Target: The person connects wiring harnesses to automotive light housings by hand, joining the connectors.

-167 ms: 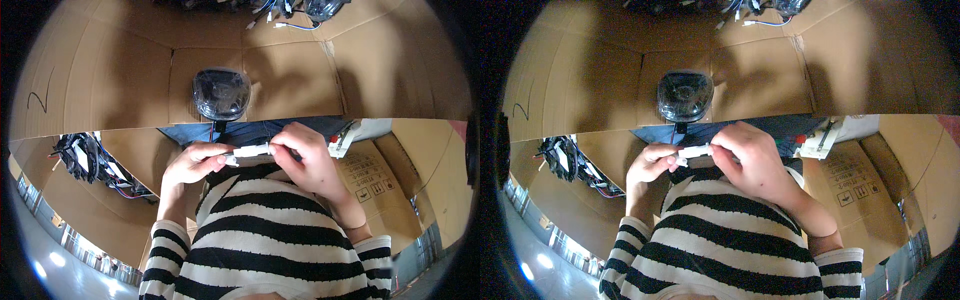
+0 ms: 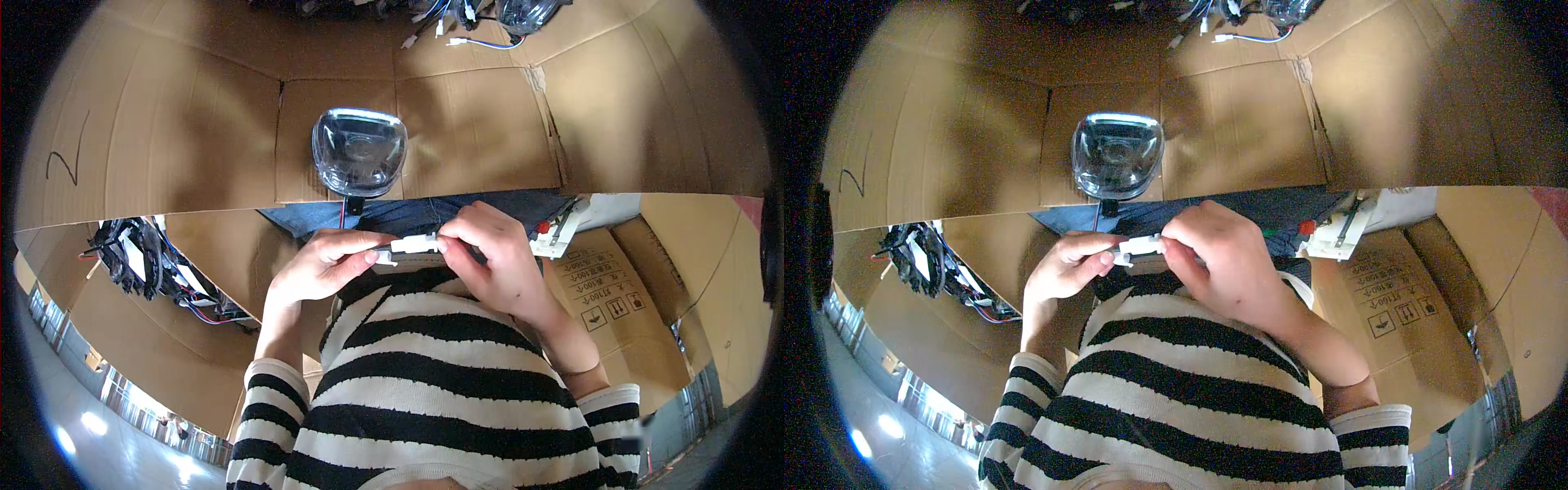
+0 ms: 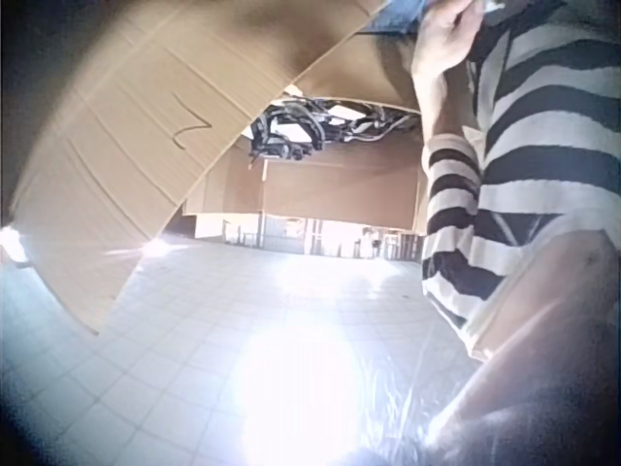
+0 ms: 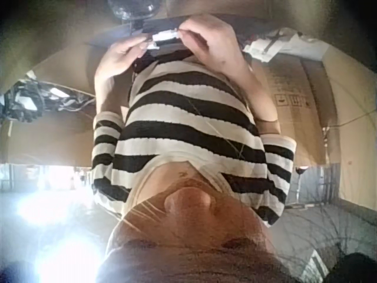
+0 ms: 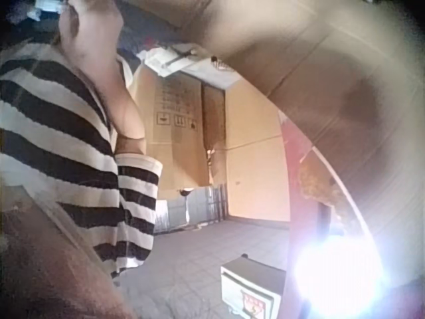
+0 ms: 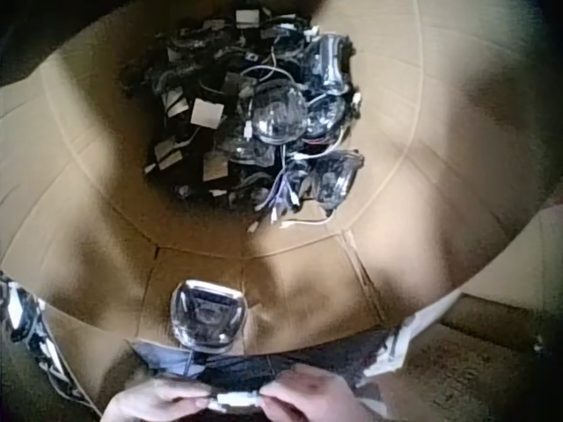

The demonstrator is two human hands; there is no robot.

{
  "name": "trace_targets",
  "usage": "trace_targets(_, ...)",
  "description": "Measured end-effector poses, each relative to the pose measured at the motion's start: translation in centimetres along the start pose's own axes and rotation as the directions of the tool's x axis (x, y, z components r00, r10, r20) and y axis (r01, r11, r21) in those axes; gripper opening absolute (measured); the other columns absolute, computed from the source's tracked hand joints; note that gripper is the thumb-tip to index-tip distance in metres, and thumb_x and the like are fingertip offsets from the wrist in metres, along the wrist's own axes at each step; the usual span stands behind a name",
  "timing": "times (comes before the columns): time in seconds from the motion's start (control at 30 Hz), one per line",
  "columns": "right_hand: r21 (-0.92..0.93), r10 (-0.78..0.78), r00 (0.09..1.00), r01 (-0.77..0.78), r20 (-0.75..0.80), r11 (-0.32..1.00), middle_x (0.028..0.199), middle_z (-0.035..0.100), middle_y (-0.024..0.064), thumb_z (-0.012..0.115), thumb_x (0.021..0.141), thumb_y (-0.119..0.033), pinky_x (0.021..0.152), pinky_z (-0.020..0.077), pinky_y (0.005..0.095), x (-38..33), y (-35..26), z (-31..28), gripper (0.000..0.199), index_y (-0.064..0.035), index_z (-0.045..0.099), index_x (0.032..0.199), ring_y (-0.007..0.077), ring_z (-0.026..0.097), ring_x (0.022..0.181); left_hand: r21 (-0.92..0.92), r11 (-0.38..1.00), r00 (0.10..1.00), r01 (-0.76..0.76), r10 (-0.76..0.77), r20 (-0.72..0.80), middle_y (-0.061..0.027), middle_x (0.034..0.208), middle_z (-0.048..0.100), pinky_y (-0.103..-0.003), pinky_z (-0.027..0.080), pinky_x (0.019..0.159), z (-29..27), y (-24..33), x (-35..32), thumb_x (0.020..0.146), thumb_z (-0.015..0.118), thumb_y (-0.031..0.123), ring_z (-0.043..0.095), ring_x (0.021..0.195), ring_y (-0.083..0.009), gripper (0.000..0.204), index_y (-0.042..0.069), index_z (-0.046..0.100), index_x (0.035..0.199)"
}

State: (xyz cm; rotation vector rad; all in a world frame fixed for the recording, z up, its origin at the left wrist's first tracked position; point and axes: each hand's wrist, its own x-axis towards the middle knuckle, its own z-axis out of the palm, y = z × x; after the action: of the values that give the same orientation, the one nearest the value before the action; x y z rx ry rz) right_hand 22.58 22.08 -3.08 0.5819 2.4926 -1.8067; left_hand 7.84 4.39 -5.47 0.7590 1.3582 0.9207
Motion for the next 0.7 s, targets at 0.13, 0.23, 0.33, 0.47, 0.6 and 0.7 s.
trace_targets(0.13, 0.259, 0.125, 0.992, -0.126, 0.02, 0.958, 0.064, 0.048, 0.0066, 0.054, 0.075, -0.001, 0.052, 0.0344, 0.0247, -0.7, 0.6, -1.1, 0.004, 0.0017, 0.052, 0.073, 0.0143, 0.044, 0.057, 0.099, 0.995, 0.978, 0.008, 0.013, -0.208, -0.0127, 0.087, 0.061, -0.03, 0.046, 0.066, -0.6, 2.2, -2.1, 0.082, 0.05, 0.011, 0.059, 0.074, -0.0209, 0.021, 0.0, 0.057, 0.098)
trace_targets(0.23, 0.216, 0.115, 0.991, -0.099, -0.064, 0.971, 0.061, 0.047, 0.0062, 0.054, 0.076, -0.005, 0.047, 0.0327, 0.0264, -1.5, 1.1, -2.5, 0.005, -0.0004, 0.053, 0.075, 0.0147, 0.041, 0.051, 0.146, 0.989, 0.896, 0.004, 0.061, -0.44, -0.012, 0.087, 0.061, -0.031, 0.047, 0.07, -2.3, 5.0, -7.3, 0.08, 0.051, 0.02, 0.059, 0.074, -0.0206, 0.025, 0.0, 0.06, 0.093)
trace_targets(0.33, 0.235, 0.102, 0.992, -0.082, -0.078, 0.969, 0.061, 0.046, 0.0063, 0.054, 0.076, -0.005, 0.047, 0.0326, 0.0263, -2.1, 1.7, -3.8, 0.004, -0.0005, 0.053, 0.075, 0.0147, 0.041, 0.05, -0.084, 0.314, 0.167, -0.946, 0.247, -0.955, -0.0136, 0.082, 0.054, -0.043, 0.035, 0.082, -9.0, 6.6, -23.7, 0.078, 0.049, 0.022, 0.05, 0.086, -0.028, 0.033, 0.0, 0.051, 0.102)
trace_targets(0.47, 0.284, 0.094, 0.996, -0.088, -0.007, 0.955, 0.059, 0.046, 0.0066, 0.056, 0.074, -0.004, 0.046, 0.0332, 0.0261, -2.0, 1.5, -2.0, 0.004, -0.0008, 0.054, 0.075, 0.0145, 0.042, 0.049, 0.392, 0.891, -0.101, -0.228, 0.379, -0.92, -0.0118, 0.082, 0.054, -0.037, 0.044, 0.067, -6.5, 14.7, -23.8, 0.08, 0.048, 0.023, 0.053, 0.075, -0.0202, 0.032, 0.004, 0.053, 0.106)
trace_targets(0.6, 0.257, -0.08, 0.995, 0.061, 0.063, 0.964, 0.062, 0.049, 0.0055, 0.056, 0.073, -0.001, 0.047, 0.0348, 0.024, -1.3, 0.6, -1.0, 0.003, 0.0005, 0.055, 0.076, 0.0122, 0.043, 0.052, -0.123, 0.401, -0.382, 0.908, 0.668, -0.639, -0.0135, 0.096, 0.056, -0.032, 0.046, 0.067, -0.7, 16.1, -28.3, 0.081, 0.052, 0.029, 0.056, 0.08, -0.0236, 0.034, 0.006, 0.055, 0.106)
trace_targets(0.7, 0.15, -0.003, 1.0, 0.001, 0.013, 0.989, 0.061, 0.048, 0.0056, 0.055, 0.074, -0.003, 0.046, 0.0341, 0.0246, -2.0, 2.9, -1.8, 0.003, 0.0, 0.055, 0.075, 0.0131, 0.042, 0.05, 0.165, 0.189, 0.005, 0.968, 0.643, -0.766, -0.0138, 0.098, 0.056, -0.033, 0.046, 0.069, 5.0, 10.8, -19.7, 0.082, 0.051, 0.026, 0.056, 0.083, -0.0236, 0.032, 0.005, 0.054, 0.106)
